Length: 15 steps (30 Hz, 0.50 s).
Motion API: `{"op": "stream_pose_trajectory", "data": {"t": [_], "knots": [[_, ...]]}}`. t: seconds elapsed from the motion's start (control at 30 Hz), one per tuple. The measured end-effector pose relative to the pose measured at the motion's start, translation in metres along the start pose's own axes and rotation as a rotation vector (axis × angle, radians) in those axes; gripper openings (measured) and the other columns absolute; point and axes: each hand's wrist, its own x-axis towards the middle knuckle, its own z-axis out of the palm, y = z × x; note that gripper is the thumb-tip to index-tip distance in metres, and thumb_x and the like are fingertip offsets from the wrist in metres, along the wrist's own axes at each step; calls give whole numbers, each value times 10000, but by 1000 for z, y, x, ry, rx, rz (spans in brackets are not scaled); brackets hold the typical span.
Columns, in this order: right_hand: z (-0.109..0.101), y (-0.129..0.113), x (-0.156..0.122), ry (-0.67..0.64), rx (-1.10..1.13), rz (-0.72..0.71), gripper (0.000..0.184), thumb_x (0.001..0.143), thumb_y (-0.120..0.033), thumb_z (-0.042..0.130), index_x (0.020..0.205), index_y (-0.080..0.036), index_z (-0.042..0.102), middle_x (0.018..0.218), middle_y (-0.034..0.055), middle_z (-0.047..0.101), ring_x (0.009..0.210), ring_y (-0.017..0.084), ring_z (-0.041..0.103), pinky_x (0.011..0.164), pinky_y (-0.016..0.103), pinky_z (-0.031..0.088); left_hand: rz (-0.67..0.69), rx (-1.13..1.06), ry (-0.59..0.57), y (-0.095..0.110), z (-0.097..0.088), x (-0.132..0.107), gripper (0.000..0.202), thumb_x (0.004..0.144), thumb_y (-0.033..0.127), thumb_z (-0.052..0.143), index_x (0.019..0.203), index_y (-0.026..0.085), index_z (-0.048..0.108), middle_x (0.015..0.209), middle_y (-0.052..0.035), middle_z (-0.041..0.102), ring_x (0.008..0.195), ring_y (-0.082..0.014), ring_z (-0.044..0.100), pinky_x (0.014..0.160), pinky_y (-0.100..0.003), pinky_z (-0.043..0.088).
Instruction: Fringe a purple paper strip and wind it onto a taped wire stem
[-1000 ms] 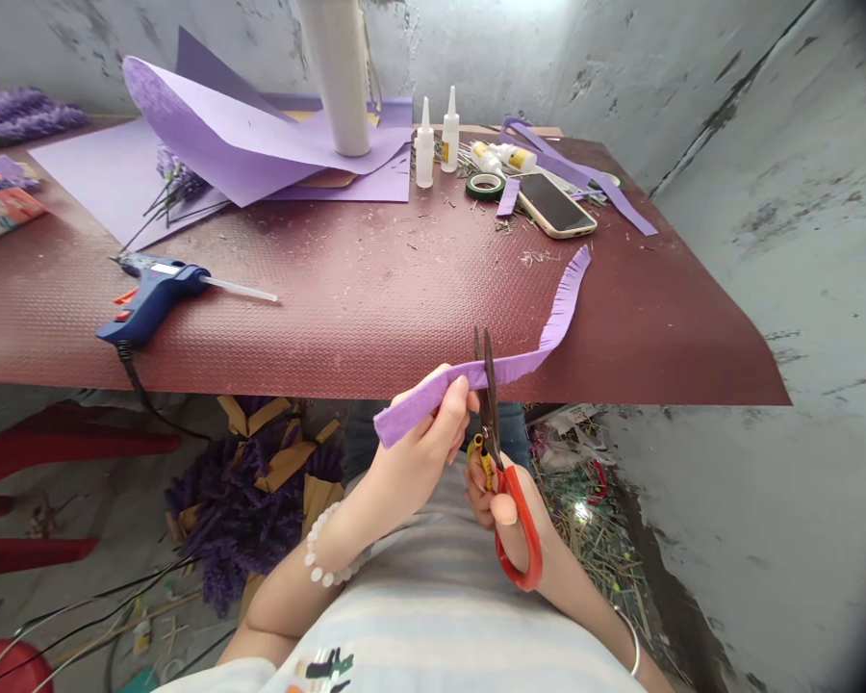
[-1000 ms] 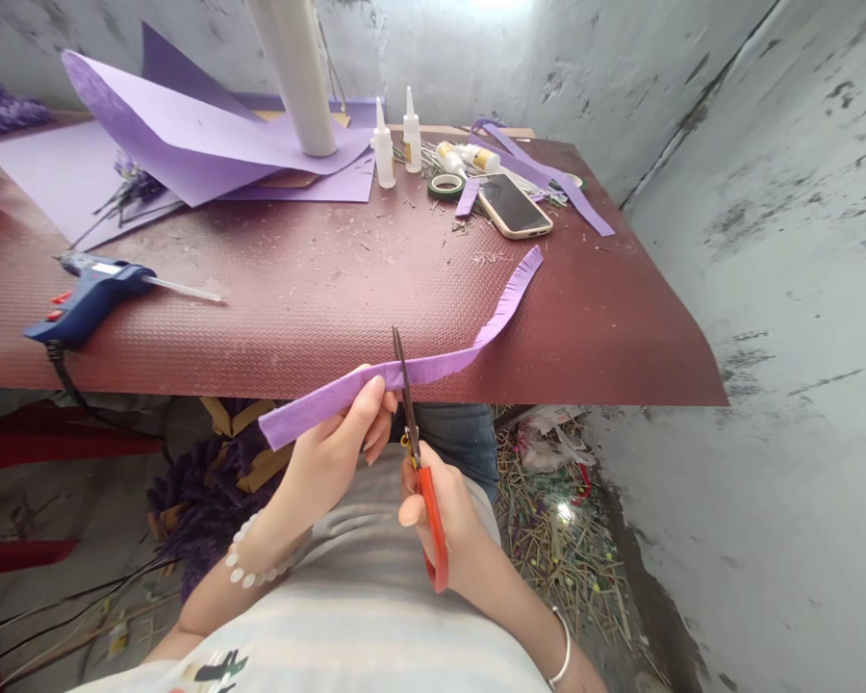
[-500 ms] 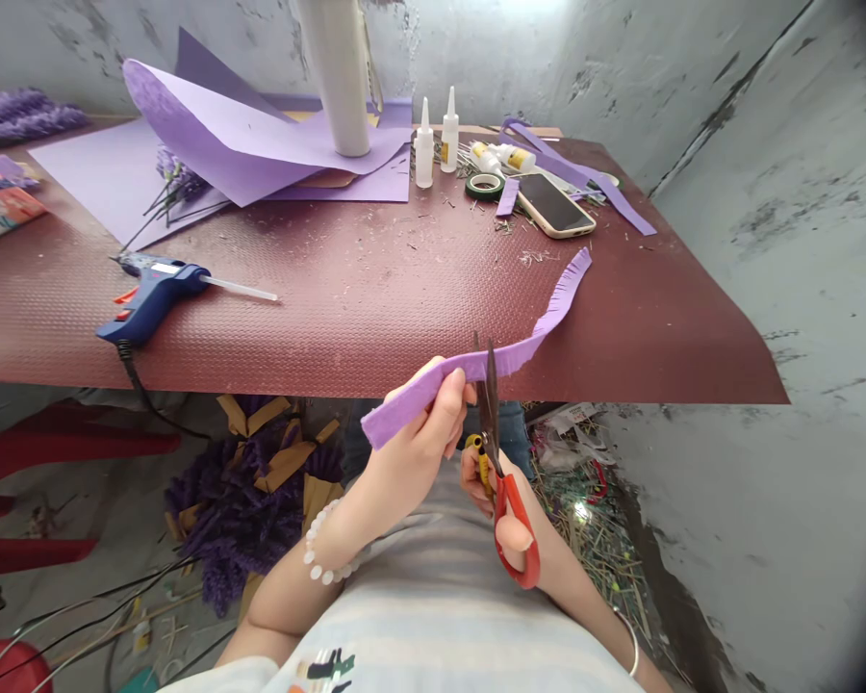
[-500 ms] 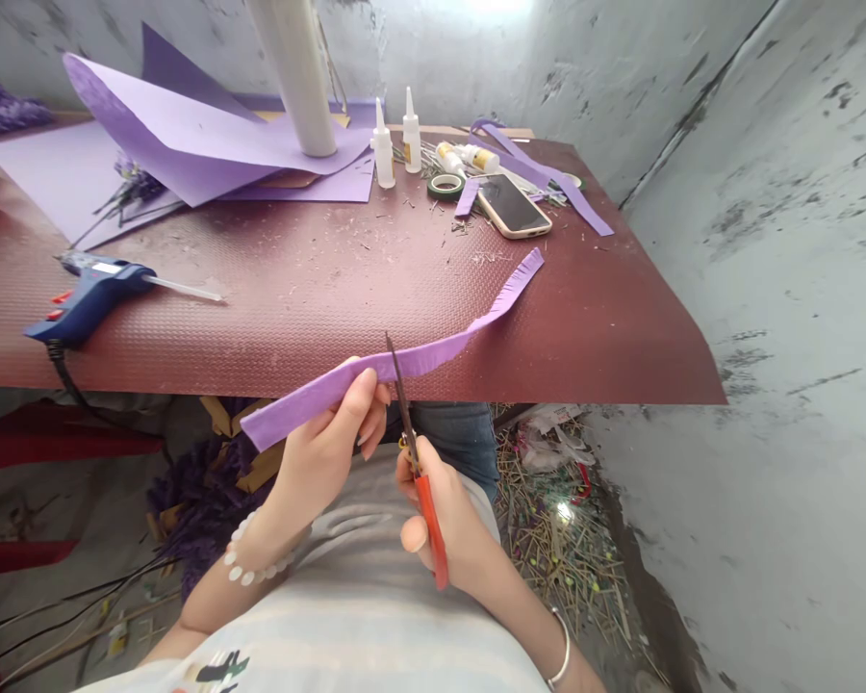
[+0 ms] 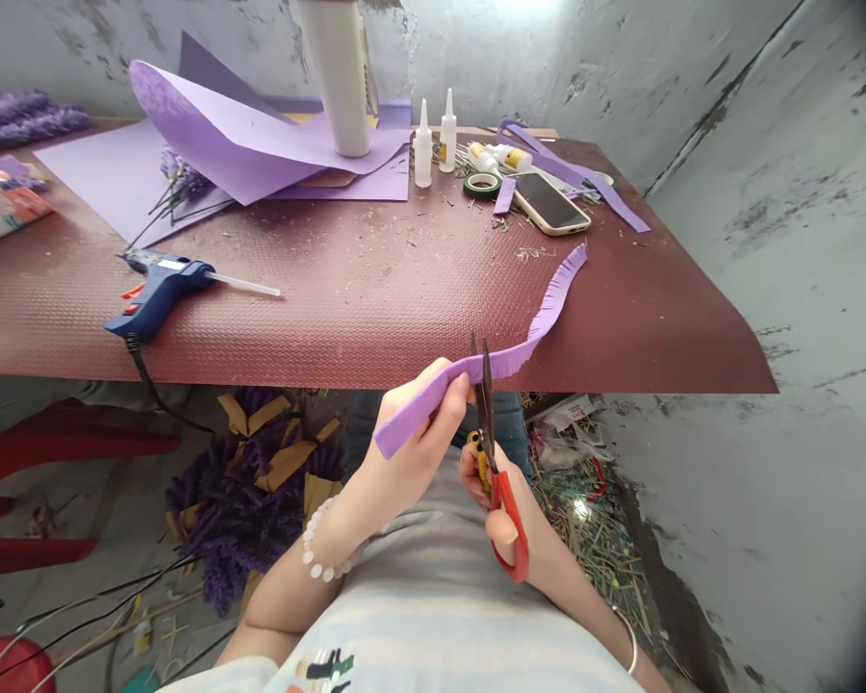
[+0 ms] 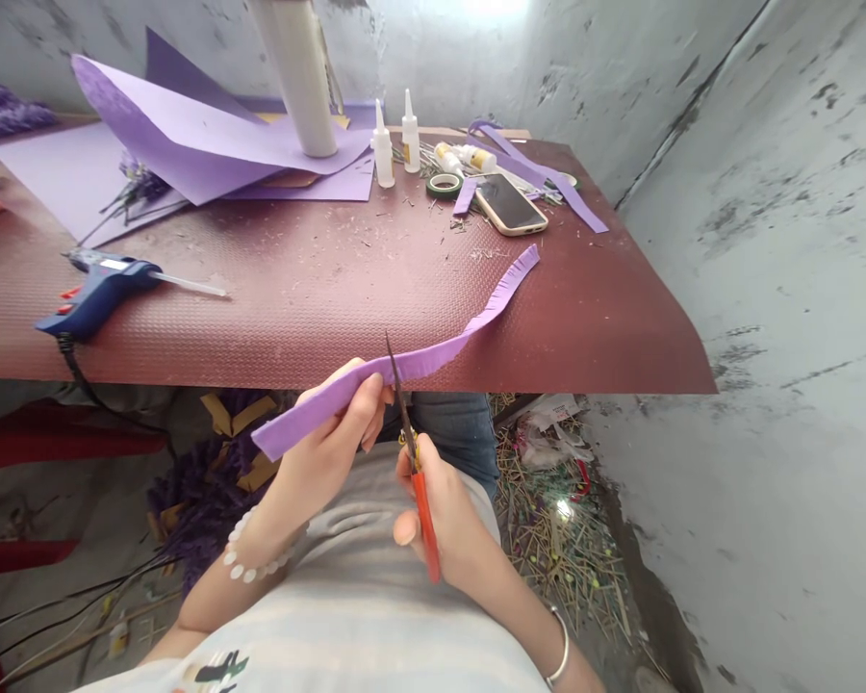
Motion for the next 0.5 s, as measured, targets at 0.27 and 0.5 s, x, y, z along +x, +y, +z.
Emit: {"op": "stream_pose_trajectory", "data": {"t": [0.27, 0.5], "knots": [[0, 6, -1, 30, 29, -8, 396, 839, -606, 551, 831, -254, 369, 699, -15, 381, 573, 154, 298, 524, 297, 256, -24, -3, -13, -2, -1, 2, 259, 1009, 373, 435, 835, 205, 529, 578, 62, 424, 497, -87, 401, 532, -245, 356], [2, 7, 2, 13, 69, 40, 329, 894, -508, 526, 769, -243, 375, 639, -19, 436, 520, 150, 394, 502, 292, 271, -34, -28, -7, -5, -1, 4, 256, 1011, 375, 436, 845, 206, 533, 585, 63, 424, 497, -79, 397, 535, -246, 359]]}}
